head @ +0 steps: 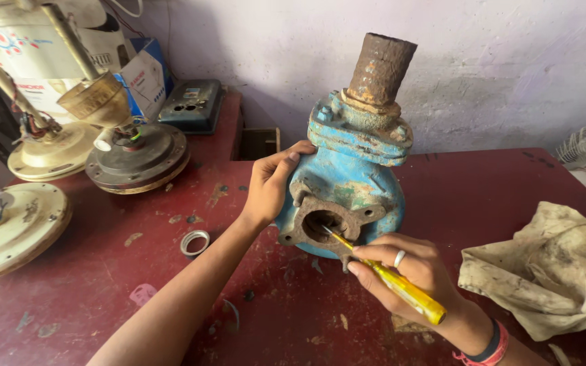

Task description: The person uses a yellow-handled screwdriver to scrape debris from the interior of a blue metal pump housing. They rotate the housing to access different areas and occasionally wipe the tool with a cloth. The task continues until the end of the clip.

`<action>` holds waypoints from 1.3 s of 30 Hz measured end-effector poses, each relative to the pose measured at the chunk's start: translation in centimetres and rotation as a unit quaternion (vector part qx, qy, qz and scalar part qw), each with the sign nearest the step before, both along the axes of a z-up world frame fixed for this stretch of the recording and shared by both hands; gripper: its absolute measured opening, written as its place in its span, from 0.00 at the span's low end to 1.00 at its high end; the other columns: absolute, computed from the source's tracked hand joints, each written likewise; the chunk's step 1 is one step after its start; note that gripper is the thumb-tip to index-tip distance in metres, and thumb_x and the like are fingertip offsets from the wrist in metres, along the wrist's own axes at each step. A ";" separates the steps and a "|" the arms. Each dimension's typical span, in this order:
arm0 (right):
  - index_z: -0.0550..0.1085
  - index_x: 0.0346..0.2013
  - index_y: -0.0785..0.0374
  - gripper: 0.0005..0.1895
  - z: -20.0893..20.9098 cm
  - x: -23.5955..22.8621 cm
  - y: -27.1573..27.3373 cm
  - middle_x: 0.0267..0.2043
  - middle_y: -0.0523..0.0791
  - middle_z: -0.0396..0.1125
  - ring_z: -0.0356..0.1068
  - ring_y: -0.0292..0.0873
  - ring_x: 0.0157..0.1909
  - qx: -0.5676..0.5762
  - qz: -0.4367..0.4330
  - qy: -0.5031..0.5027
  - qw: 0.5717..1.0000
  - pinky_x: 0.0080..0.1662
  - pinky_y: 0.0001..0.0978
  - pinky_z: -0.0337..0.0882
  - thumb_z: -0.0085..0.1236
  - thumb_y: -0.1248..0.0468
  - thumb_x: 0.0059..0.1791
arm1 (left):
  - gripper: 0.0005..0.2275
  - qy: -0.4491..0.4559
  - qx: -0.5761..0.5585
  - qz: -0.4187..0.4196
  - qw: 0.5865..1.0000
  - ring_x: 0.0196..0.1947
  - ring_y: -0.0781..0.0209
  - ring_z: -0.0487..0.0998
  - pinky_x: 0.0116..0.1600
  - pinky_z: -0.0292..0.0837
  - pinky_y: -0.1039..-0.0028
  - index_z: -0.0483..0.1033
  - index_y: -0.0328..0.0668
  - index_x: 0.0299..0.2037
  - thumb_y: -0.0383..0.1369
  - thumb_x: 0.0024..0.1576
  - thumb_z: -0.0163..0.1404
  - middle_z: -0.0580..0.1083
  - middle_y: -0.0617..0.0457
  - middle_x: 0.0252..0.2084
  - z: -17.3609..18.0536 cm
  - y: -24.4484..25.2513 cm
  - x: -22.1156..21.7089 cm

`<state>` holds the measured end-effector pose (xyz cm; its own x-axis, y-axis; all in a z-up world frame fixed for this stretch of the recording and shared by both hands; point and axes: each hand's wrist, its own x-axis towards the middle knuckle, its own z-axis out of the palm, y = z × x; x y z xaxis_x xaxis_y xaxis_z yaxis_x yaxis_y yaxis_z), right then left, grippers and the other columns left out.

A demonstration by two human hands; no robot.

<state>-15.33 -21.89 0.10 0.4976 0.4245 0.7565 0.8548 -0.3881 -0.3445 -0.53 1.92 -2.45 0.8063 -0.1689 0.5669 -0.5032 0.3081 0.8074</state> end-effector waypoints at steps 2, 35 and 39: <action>0.78 0.36 0.67 0.09 -0.1 0.1 -0.3 0.32 0.46 0.76 0.78 0.39 0.30 -0.007 -0.002 -0.004 1.000 0.31 0.28 0.75 0.68 0.68 0.44 | 0.13 -0.013 0.020 0.003 1.000 0.60 0.60 0.73 0.69 0.63 0.69 0.79 0.26 0.49 0.29 0.68 0.42 0.77 0.48 0.56 0.3 -0.1 0.0; 0.79 0.30 0.69 0.06 0.6 -0.2 -2.8 0.22 0.45 0.74 0.70 0.34 0.18 0.049 -0.056 0.022 0.997 0.23 0.26 0.65 0.56 0.71 0.41 | 0.14 -0.119 0.192 0.070 0.972 0.61 0.53 0.77 0.65 0.68 0.67 0.79 0.33 0.52 0.35 0.67 0.44 0.77 0.43 0.60 4.9 -2.1 -2.7; 0.77 0.28 0.69 0.05 0.6 -0.6 -3.3 0.19 0.43 0.68 0.67 0.35 0.18 0.062 -0.026 -0.042 0.997 0.24 0.27 0.64 0.54 0.72 0.41 | 0.11 -0.244 0.339 0.289 0.861 0.46 0.46 0.82 0.52 0.76 0.62 0.83 0.37 0.42 0.35 0.60 0.50 0.80 0.42 0.45 8.5 -1.4 -6.4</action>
